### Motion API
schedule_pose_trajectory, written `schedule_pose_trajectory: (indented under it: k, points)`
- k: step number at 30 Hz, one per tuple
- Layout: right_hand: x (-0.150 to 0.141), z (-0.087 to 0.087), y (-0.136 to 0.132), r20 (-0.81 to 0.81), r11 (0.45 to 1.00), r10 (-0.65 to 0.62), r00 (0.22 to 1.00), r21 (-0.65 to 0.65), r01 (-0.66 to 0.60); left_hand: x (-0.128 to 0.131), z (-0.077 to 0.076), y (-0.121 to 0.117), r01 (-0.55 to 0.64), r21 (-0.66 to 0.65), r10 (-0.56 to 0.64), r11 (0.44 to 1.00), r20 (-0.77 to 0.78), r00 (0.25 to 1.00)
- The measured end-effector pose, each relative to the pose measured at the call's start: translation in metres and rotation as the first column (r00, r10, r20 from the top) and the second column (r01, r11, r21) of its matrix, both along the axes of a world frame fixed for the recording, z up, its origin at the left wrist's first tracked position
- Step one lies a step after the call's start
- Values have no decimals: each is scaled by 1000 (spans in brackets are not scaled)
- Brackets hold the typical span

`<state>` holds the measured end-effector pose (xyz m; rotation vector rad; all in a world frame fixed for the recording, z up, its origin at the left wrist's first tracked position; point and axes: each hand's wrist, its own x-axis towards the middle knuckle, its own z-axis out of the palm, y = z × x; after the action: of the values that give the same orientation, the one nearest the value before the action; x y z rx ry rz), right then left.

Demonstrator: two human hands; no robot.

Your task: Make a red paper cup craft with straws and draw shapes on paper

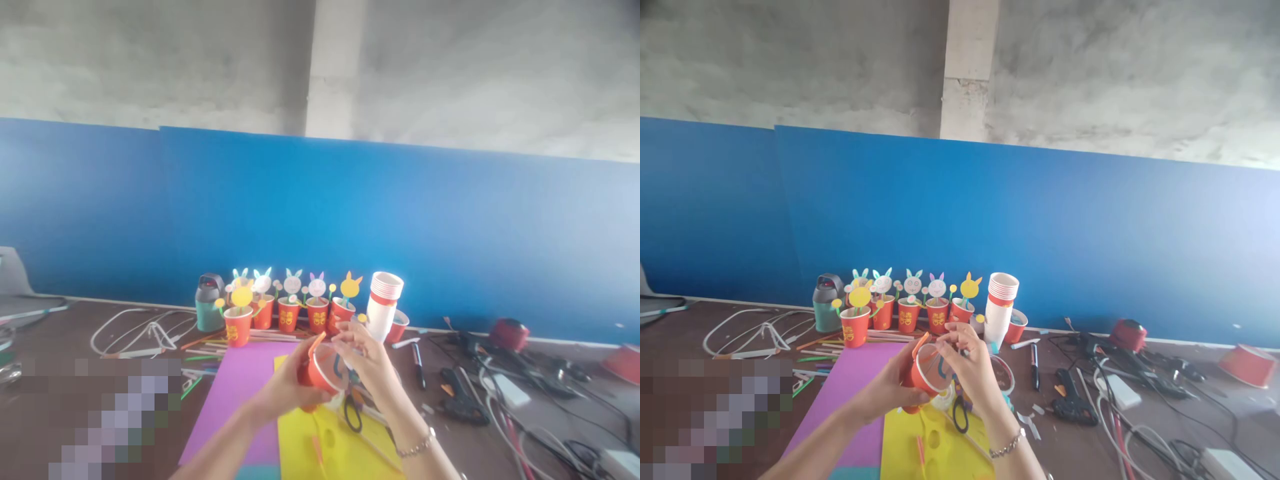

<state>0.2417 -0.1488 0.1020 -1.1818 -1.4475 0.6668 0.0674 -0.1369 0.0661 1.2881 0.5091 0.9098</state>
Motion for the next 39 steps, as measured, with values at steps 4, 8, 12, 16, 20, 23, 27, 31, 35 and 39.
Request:
schedule_pose_trajectory:
  k: [4,8,12,16,20,23,27,31,35,39]
  points:
    - [-1,-1,1,14,988,-150,989,34,149,7,-7,-1,-46,7,46,999,52,998]
    - [-3,-2,1,47,973,-216,975,89,211,11,-12,-1,-97,9,96,995,76,993]
    - [-1,0,1,105,979,-195,975,79,187,10,-14,-1,-51,-27,51,998,9,999]
    - [1,1,2,134,986,-165,977,3,166,9,-16,-1,-36,-40,35,999,-24,999]
    - [0,1,2,130,989,-139,982,-29,144,9,-16,-2,-30,-35,28,999,-38,999]
    - [-1,0,2,112,989,-127,985,-66,135,10,-13,-5,-32,-5,31,999,-14,999]
    - [-1,1,1,110,988,-127,986,-76,136,13,-9,-9,-60,-5,59,998,-42,997]
    - [1,9,-3,57,997,-44,997,-56,48,11,-7,-7,-24,16,23,1000,42,999]
    - [6,16,-7,-145,994,-82,986,-87,70,3,-12,1,-114,-34,118,993,173,978]
    - [5,14,-8,-145,993,-34,989,-116,17,-1,-16,6,-142,-35,146,989,196,970]
